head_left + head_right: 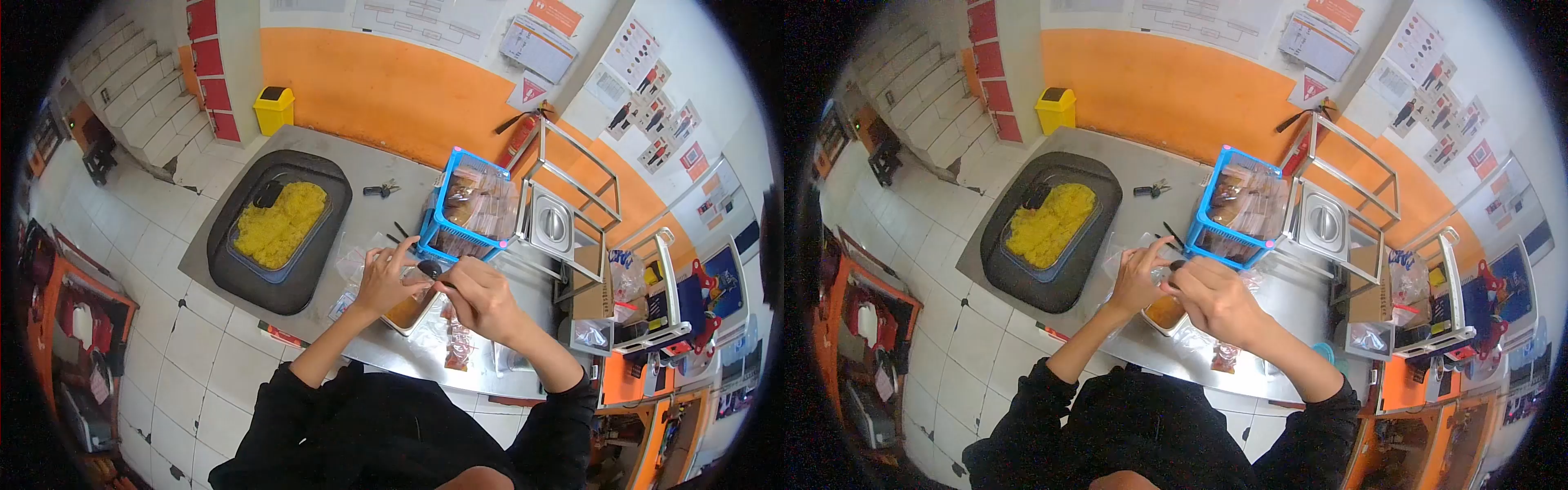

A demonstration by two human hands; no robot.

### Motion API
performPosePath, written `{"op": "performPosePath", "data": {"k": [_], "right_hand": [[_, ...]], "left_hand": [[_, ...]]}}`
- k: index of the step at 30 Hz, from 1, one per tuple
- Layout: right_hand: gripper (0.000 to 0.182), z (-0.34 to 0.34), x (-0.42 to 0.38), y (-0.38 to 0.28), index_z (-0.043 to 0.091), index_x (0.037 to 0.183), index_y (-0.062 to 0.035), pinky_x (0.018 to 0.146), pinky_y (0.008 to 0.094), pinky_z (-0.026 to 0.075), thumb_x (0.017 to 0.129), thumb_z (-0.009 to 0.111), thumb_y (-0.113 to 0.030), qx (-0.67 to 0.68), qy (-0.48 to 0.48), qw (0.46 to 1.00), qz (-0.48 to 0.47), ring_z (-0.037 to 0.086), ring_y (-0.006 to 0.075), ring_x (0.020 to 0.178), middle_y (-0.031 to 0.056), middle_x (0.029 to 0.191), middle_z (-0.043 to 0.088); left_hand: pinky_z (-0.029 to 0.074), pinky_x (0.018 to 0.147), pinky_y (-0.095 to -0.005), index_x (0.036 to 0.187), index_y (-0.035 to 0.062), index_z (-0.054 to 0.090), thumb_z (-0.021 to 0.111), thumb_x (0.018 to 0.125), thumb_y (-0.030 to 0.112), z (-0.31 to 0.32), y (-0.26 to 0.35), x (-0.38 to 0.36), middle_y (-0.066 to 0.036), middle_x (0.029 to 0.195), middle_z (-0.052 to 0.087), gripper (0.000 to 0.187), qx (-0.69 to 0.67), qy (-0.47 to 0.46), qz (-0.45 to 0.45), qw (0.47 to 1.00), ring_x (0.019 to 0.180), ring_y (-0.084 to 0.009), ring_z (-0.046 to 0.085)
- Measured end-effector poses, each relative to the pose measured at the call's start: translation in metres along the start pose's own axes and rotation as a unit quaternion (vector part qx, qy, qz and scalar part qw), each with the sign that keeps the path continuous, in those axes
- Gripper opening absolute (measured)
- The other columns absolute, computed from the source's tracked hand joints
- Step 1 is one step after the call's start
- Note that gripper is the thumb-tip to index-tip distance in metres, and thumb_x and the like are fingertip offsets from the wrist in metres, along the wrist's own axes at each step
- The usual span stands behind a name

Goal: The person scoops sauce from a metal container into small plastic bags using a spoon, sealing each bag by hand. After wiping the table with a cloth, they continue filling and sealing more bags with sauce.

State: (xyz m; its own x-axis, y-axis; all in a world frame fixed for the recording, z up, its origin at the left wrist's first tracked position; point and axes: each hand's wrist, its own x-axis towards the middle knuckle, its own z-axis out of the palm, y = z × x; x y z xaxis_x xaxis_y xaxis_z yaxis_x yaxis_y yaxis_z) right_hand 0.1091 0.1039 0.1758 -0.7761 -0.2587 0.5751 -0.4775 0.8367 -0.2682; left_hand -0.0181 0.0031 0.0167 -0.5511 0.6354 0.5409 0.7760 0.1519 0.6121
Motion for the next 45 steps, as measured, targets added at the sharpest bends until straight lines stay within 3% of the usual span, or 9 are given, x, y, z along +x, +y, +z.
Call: {"op": "performPosePath", "data": {"k": [22, 25, 28, 33, 36, 38, 40, 41, 45], "right_hand": [[0.005, -0.007, -0.015, 0.012, 0.056, 0.081, 0.0025, 0.057, 0.0333, 0.045, 0.08, 0.06, 0.001, 0.003, 0.059, 0.996, 0.064, 0.054, 0.029, 0.061, 0.0142, 0.07, 0.054], [0.009, -0.012, -0.021, 0.022, 0.056, 0.081, 0.0029, 0.055, 0.0287, 0.043, 0.087, 0.055, -0.003, 0.011, 0.098, 0.981, 0.167, 0.055, 0.0204, 0.06, 0.0119, 0.071, 0.058], [0.034, -0.009, -0.026, 0.044, 0.054, 0.076, -0.0011, 0.052, 0.021, 0.029, 0.098, 0.044, -0.024, 0.153, 0.267, 0.908, 0.285, 0.036, 0.0065, 0.055, -0.0017, 0.064, 0.048], [0.035, -0.011, -0.056, 0.077, 0.052, 0.076, -0.0038, 0.05, 0.0218, 0.024, 0.097, 0.045, -0.03, 0.244, 0.311, 0.846, 0.357, 0.031, 0.0053, 0.054, -0.0042, 0.06, 0.039], [0.031, 0.001, -0.091, 0.099, 0.054, 0.078, -0.0054, 0.049, 0.0213, 0.025, 0.096, 0.049, -0.031, 0.338, 0.368, 0.775, 0.387, 0.032, 0.0042, 0.054, -0.0049, 0.06, 0.04], [0.028, 0.016, -0.124, 0.108, 0.054, 0.08, -0.0069, 0.049, 0.0208, 0.026, 0.094, 0.052, -0.032, 0.393, 0.499, 0.652, 0.415, 0.034, 0.0035, 0.053, -0.006, 0.06, 0.04], [0.024, 0.037, -0.147, 0.105, 0.054, 0.078, -0.0109, 0.047, 0.0196, 0.029, 0.093, 0.054, -0.03, 0.365, 0.553, 0.623, 0.416, 0.039, 0.0037, 0.053, -0.0022, 0.066, 0.052], [0.029, 0.055, -0.156, 0.103, 0.055, 0.077, -0.0074, 0.046, 0.0212, 0.025, 0.093, 0.053, -0.031, 0.323, 0.565, 0.623, 0.435, 0.034, 0.0032, 0.052, -0.0052, 0.061, 0.046], [0.039, 0.122, -0.176, 0.084, 0.062, 0.076, -0.0015, 0.05, 0.0247, 0.039, 0.092, 0.04, -0.03, 0.301, 0.325, 0.743, 0.502, 0.047, 0.0103, 0.052, 0.0034, 0.063, 0.056]], "left_hand": [[0.03, 0.093, -0.042, 0.135, 0.013, 0.035, 0.079, 0.063, 0.038, -0.002, 0.004, 0.003, -0.003, 0.09, 0.069, 0.088, -0.029, -0.039, -0.026, 0.998, 0.097, -0.0197, 0.058], [0.029, 0.093, -0.042, 0.135, 0.0136, 0.035, 0.08, 0.062, 0.041, -0.001, 0.004, 0.001, -0.005, 0.089, 0.069, 0.09, -0.032, -0.052, -0.033, 0.998, 0.098, -0.0201, 0.058], [0.029, 0.094, -0.0427, 0.136, 0.0142, 0.034, 0.08, 0.062, 0.041, 0.0, 0.003, -0.001, -0.005, 0.089, 0.069, 0.091, -0.023, -0.064, -0.034, 0.997, 0.099, -0.0206, 0.057], [0.029, 0.094, -0.0434, 0.136, 0.0145, 0.034, 0.08, 0.062, 0.041, 0.002, 0.003, -0.005, -0.004, 0.087, 0.069, 0.091, -0.015, -0.058, -0.024, 0.998, 0.098, -0.0218, 0.058], [0.03, 0.093, -0.0435, 0.136, 0.0142, 0.034, 0.08, 0.063, 0.04, 0.0, 0.002, -0.008, -0.003, 0.087, 0.069, 0.09, -0.009, -0.06, -0.019, 0.998, 0.097, -0.0221, 0.058], [0.03, 0.094, -0.0414, 0.136, 0.0153, 0.034, 0.08, 0.064, 0.036, -0.005, 0.001, -0.014, -0.002, 0.088, 0.068, 0.087, -0.015, -0.065, -0.04, 0.997, 0.097, -0.0208, 0.058], [0.031, 0.094, -0.0414, 0.134, 0.0146, 0.036, 0.08, 0.064, 0.035, -0.003, -0.011, -0.022, -0.002, 0.087, 0.068, 0.085, -0.019, -0.04, -0.046, 0.998, 0.096, -0.021, 0.058], [0.032, 0.093, -0.0414, 0.133, 0.0138, 0.038, 0.08, 0.064, 0.033, -0.002, -0.015, -0.025, -0.002, 0.087, 0.068, 0.083, -0.025, -0.017, -0.051, 0.998, 0.095, -0.0212, 0.059], [0.032, 0.094, -0.042, 0.13, 0.0119, 0.04, 0.08, 0.064, 0.03, -0.014, -0.005, -0.021, -0.002, 0.085, 0.067, 0.079, -0.041, 0.024, -0.048, 0.998, 0.092, -0.022, 0.06]]}}
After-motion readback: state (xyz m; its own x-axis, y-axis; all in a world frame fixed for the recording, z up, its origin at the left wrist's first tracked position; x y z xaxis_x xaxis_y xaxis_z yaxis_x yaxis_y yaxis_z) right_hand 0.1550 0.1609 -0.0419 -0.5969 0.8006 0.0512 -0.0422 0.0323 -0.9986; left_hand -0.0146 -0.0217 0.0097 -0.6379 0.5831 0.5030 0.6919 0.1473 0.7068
